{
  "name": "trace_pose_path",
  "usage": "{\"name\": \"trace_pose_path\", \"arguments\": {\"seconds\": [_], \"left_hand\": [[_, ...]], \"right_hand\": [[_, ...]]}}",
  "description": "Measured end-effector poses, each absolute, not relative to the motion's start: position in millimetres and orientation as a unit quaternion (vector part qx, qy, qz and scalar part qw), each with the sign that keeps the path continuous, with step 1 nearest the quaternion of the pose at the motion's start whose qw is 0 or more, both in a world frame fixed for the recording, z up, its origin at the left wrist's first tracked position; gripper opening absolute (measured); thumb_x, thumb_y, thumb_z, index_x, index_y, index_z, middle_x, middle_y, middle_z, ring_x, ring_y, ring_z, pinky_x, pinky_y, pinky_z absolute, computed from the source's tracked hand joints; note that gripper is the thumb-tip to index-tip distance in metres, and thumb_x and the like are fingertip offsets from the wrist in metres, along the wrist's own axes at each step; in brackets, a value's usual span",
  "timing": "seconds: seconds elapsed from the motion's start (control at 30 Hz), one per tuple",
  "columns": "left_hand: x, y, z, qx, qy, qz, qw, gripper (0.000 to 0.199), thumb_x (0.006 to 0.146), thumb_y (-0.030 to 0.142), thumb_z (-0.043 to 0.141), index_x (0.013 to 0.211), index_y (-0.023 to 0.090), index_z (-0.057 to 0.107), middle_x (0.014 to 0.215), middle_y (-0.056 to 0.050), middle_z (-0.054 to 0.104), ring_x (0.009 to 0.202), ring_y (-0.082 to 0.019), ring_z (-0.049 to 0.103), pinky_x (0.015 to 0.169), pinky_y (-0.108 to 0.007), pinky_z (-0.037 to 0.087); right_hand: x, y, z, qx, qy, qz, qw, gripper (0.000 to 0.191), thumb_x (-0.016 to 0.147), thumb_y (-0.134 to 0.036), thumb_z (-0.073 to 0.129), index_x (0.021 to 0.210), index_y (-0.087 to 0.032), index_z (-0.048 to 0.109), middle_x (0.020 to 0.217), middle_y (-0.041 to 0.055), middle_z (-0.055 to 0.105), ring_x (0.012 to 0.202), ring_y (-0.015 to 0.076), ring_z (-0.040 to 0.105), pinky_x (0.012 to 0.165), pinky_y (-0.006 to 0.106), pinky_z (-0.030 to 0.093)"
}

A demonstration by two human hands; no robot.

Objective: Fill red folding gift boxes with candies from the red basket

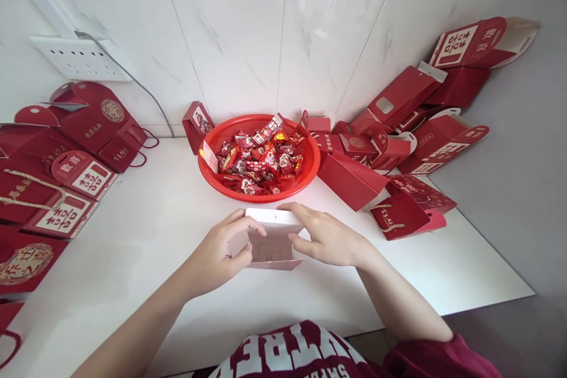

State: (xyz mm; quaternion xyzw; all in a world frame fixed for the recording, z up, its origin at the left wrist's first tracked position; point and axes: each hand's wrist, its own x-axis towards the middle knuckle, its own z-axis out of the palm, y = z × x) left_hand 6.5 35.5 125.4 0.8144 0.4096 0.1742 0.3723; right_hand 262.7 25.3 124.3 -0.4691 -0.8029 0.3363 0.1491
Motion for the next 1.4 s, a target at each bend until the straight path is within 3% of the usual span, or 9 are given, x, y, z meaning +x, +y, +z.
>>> {"name": "trace_pose_path", "arguments": {"seconds": [0.23,0.43,0.53,0.67,0.77,0.87,1.0,1.23,1.4], "left_hand": [[-8,42,95,0.794,0.279,0.27,0.467,0.044,0.09,0.023,0.044,0.133,0.023,0.055,0.13,-0.012,0.059,0.119,-0.03,0.057,0.099,-0.042,0.049],[-3,37,84,0.753,0.339,0.364,0.431,0.046,0.083,0.018,0.041,0.127,0.019,0.056,0.129,-0.011,0.06,0.12,-0.029,0.057,0.1,-0.042,0.047],[-4,36,91,0.77,0.357,0.347,0.399,0.052,0.08,0.014,0.041,0.13,0.018,0.053,0.135,-0.011,0.056,0.127,-0.03,0.052,0.105,-0.044,0.044],[-9,48,108,0.813,0.369,0.263,0.365,0.058,0.078,0.011,0.041,0.135,0.021,0.05,0.139,-0.009,0.054,0.122,-0.028,0.055,0.102,-0.041,0.047],[-11,64,126,0.846,0.363,0.175,0.349,0.066,0.078,0.008,0.042,0.14,0.027,0.046,0.138,-0.005,0.057,0.109,-0.024,0.062,0.094,-0.035,0.051],[-10,78,142,0.857,0.372,0.075,0.348,0.068,0.079,0.009,0.044,0.143,0.034,0.044,0.129,-0.001,0.063,0.085,-0.018,0.066,0.075,-0.027,0.052],[-5,84,152,0.864,0.355,0.022,0.358,0.071,0.078,0.013,0.049,0.145,0.036,0.042,0.125,0.0,0.065,0.077,-0.016,0.066,0.067,-0.024,0.049],[-6,86,150,0.866,0.34,0.023,0.366,0.072,0.078,0.015,0.049,0.146,0.038,0.04,0.137,0.0,0.059,0.085,-0.017,0.067,0.07,-0.024,0.05],[-10,89,145,0.853,0.337,0.03,0.398,0.073,0.077,0.017,0.051,0.147,0.034,0.039,0.127,-0.004,0.066,0.08,-0.018,0.069,0.068,-0.025,0.051]], "right_hand": [[264,33,116,-0.403,-0.81,0.389,0.174,0.083,0.092,-0.027,0.056,0.16,-0.023,0.009,0.161,0.0147,0.028,0.143,0.0291,0.037,0.113,0.049,0.038],[261,74,128,-0.448,-0.782,0.301,0.311,0.038,0.102,-0.034,0.044,0.137,-0.023,0.054,0.138,0.0091,0.059,0.124,0.0223,0.058,0.103,0.04,0.048],[251,111,127,-0.476,-0.798,0.292,0.226,0.033,0.101,-0.021,0.039,0.114,-0.019,0.069,0.12,0.0067,0.071,0.113,0.0202,0.065,0.1,0.035,0.048],[226,152,114,-0.465,-0.837,0.276,0.084,0.033,0.093,-0.011,0.049,0.121,-0.016,0.066,0.124,0.0079,0.07,0.115,0.0217,0.065,0.1,0.032,0.047],[208,170,106,-0.455,-0.847,0.27,0.047,0.058,0.084,-0.014,0.064,0.14,-0.016,0.052,0.136,0.0123,0.063,0.122,0.0263,0.061,0.1,0.034,0.047],[196,180,101,-0.457,-0.848,0.27,-0.014,0.082,0.074,-0.023,0.077,0.148,-0.018,0.042,0.142,0.0172,0.056,0.125,0.0327,0.058,0.1,0.04,0.048],[186,187,95,-0.49,-0.834,0.245,-0.066,0.085,0.072,-0.03,0.079,0.147,-0.017,0.042,0.146,0.0232,0.05,0.132,0.042,0.049,0.097,0.053,0.048],[201,194,90,-0.511,-0.832,0.215,-0.026,0.044,0.074,-0.011,0.07,0.118,-0.013,0.064,0.118,0.0211,0.069,0.11,0.0373,0.065,0.091,0.044,0.051],[244,182,96,-0.522,-0.82,0.21,0.102,0.044,0.086,-0.018,0.058,0.13,-0.015,0.052,0.126,0.0136,0.066,0.114,0.028,0.063,0.096,0.038,0.049]]}}
